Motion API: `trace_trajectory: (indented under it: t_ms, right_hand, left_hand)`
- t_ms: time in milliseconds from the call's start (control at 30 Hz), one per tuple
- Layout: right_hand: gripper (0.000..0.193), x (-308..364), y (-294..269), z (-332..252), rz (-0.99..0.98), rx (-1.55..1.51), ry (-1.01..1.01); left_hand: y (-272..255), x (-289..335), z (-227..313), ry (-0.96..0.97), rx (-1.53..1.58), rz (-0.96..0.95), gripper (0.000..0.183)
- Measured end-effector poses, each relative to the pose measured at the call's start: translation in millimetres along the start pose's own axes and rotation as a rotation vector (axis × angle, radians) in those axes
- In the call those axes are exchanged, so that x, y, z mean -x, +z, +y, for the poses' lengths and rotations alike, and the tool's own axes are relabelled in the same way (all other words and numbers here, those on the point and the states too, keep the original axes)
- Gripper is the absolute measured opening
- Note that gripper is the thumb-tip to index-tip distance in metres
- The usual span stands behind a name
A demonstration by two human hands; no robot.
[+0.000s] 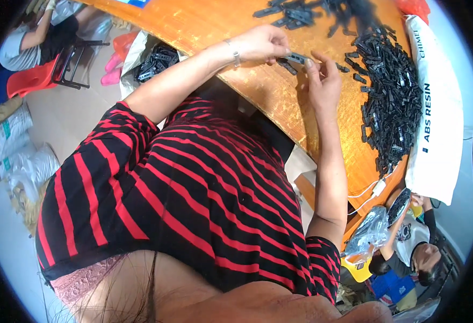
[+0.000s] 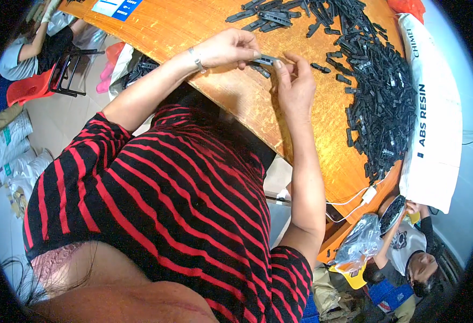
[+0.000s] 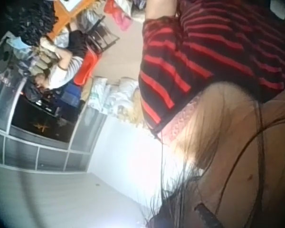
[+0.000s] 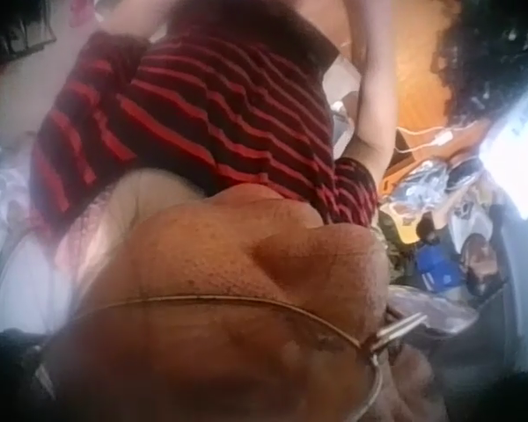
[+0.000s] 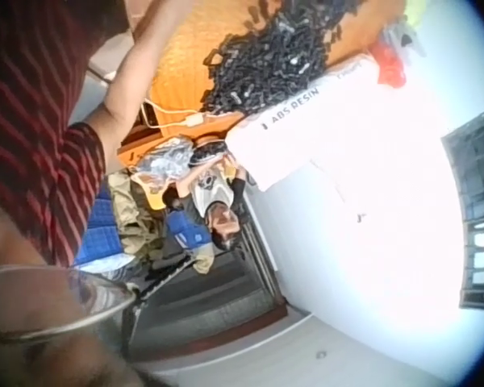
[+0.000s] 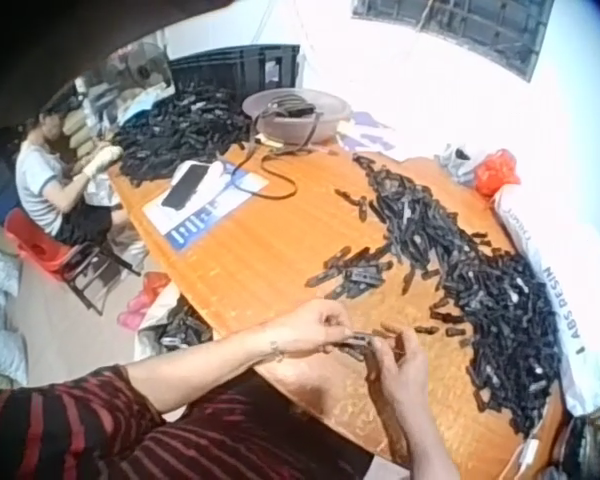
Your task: The person assembles and sorts small black plastic mechanical components by hand at a workbench.
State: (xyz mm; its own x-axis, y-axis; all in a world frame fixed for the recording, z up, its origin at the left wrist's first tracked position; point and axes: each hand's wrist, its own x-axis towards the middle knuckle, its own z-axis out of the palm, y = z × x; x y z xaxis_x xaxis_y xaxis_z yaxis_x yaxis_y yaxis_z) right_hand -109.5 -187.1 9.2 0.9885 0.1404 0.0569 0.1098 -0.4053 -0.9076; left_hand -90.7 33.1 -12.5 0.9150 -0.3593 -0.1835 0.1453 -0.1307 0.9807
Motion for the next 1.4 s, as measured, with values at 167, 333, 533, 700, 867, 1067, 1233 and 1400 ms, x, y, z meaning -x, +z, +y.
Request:
trace_trajectory:
  t_ms: [167, 333, 533, 700, 867, 1067, 1233, 1400]
  right_hand:
    - [0.012, 3, 1, 2, -0.109, -0.304, 0.239]
    - [0.013, 8, 7, 1, -0.13, -0.371, 0.436]
    - [0.017, 4, 10, 6, -0.148, -0.24, 0.435]
    - [0.022, 0, 11, 9, -0.175, -0.06, 0.419]
    - [0.029, -10, 11, 36, -0.139, 0.149, 0.275]
    - [0.028, -8, 13, 30, -0.123, 0.266, 0.217]
    - [0.024, -5, 6, 10, -0.209, 0.055, 0.365]
    - [0.023, 22, 10, 6, -0.06, 0.163, 0.006]
  left_hand:
    - [13, -1, -1, 0.059, -0.184, 0.075, 0.015]
    - [17, 2, -7, 0.106, -0.347, 0.22, 0.017]
    - [17, 4, 8, 0.039, -0.467, 0.263, 0.022]
    - [19, -2, 0, 0.015, -0.515, 0.255, 0.021]
    - [24, -4, 3, 0.024, -0.594, 0.279, 0.021]
    - [30, 0, 2, 0.074, -0.664, 0.332, 0.021]
    - [31, 4, -2, 0.18, -0.699, 0.368, 0.021]
    - [20, 22, -16, 0.222, -0.416, 0.266, 0.031]
